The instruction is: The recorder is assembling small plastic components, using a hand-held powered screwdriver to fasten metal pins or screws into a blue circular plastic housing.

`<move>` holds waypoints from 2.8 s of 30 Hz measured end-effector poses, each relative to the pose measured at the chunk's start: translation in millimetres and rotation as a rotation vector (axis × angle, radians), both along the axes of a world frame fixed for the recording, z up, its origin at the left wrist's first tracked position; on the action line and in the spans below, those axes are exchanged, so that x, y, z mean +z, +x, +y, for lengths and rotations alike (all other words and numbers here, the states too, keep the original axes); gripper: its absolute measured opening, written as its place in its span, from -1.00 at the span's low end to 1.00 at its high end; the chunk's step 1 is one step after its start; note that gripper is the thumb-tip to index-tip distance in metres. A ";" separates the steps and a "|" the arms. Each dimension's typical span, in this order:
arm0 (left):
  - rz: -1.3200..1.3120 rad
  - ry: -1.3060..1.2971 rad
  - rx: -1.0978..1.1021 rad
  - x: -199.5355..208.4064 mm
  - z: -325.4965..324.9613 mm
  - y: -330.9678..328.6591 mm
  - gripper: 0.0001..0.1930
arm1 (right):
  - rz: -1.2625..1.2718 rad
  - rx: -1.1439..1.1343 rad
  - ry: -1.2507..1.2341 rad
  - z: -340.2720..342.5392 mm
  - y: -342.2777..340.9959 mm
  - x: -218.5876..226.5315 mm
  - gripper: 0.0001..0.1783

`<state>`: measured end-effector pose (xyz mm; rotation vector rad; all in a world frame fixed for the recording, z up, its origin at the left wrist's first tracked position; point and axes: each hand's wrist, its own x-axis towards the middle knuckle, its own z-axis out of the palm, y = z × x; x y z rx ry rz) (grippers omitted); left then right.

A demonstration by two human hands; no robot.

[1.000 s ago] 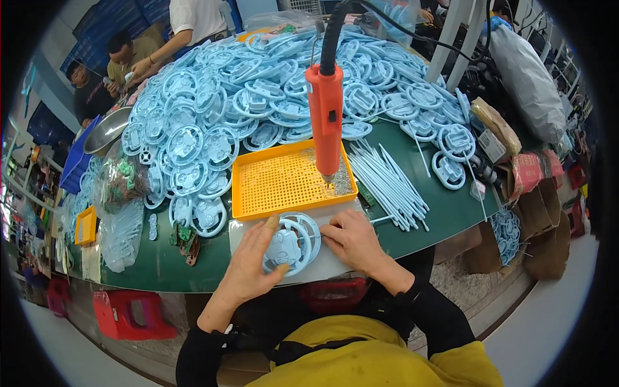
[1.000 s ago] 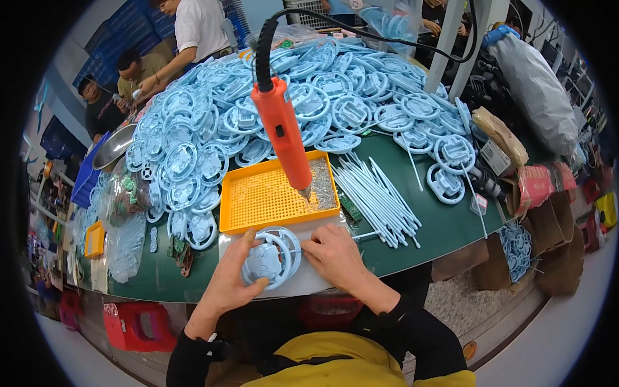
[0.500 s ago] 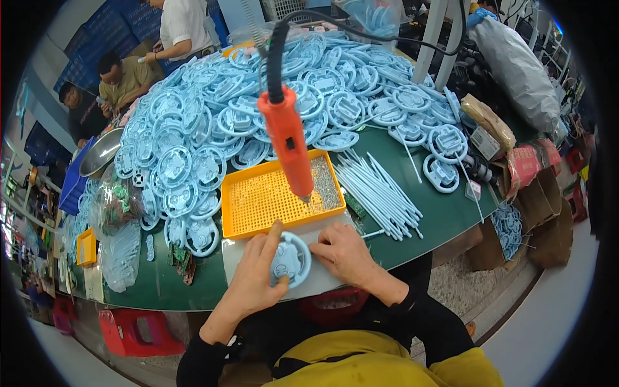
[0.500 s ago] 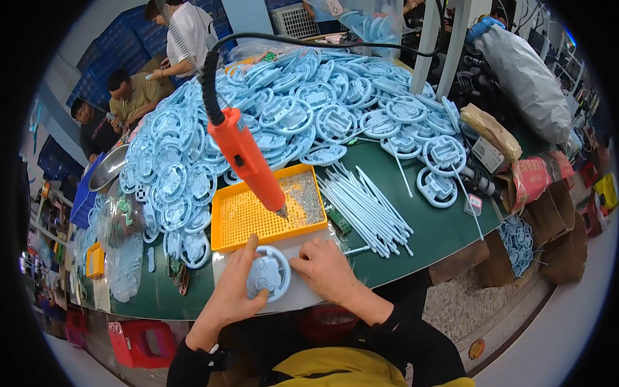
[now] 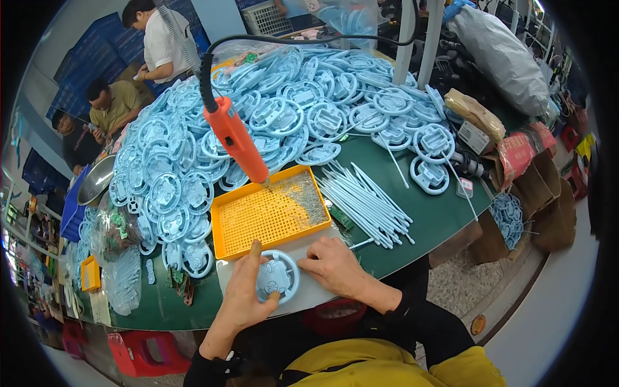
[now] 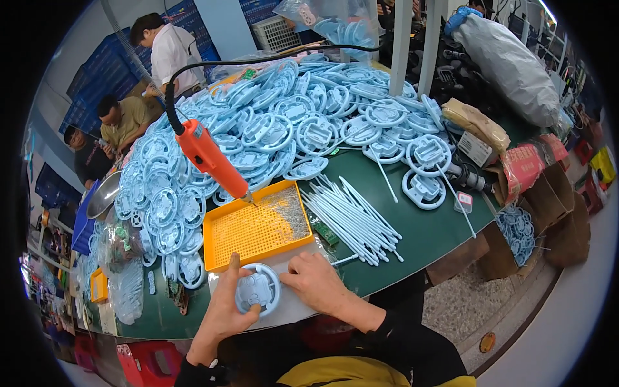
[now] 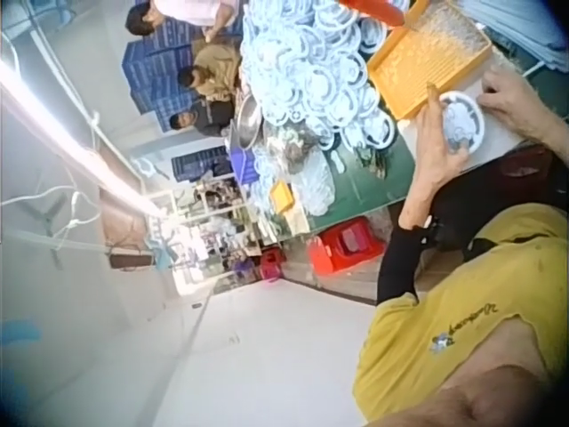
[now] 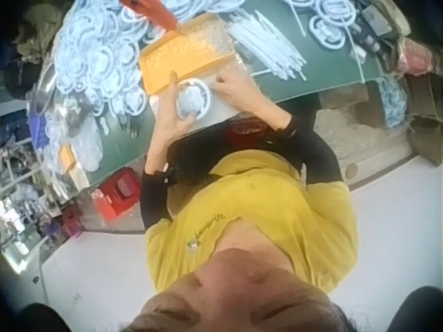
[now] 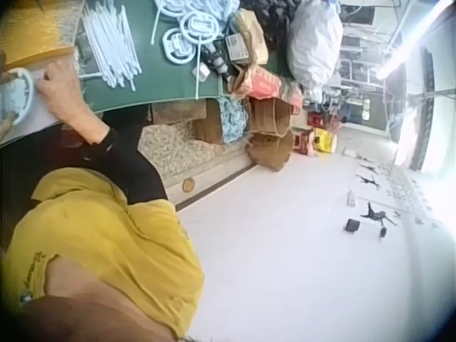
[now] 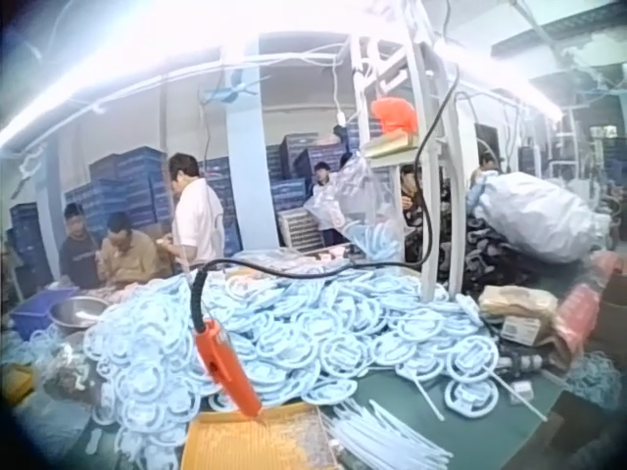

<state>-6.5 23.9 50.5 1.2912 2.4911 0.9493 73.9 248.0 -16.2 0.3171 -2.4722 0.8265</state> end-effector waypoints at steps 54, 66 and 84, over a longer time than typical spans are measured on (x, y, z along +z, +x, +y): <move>-0.074 0.117 -0.070 -15.4 -32.1 0.2 0.00 | -0.080 0.057 0.227 -15.0 -12.5 18.4 -0.43; 0.005 0.000 0.046 -22.4 -4.9 11.5 0.25 | 0.014 -0.007 -0.039 -7.9 -2.2 3.7 -0.61; 0.035 -0.066 0.276 -22.0 26.1 39.8 0.36 | 0.029 -0.056 -0.105 -6.5 0.3 -6.7 -0.77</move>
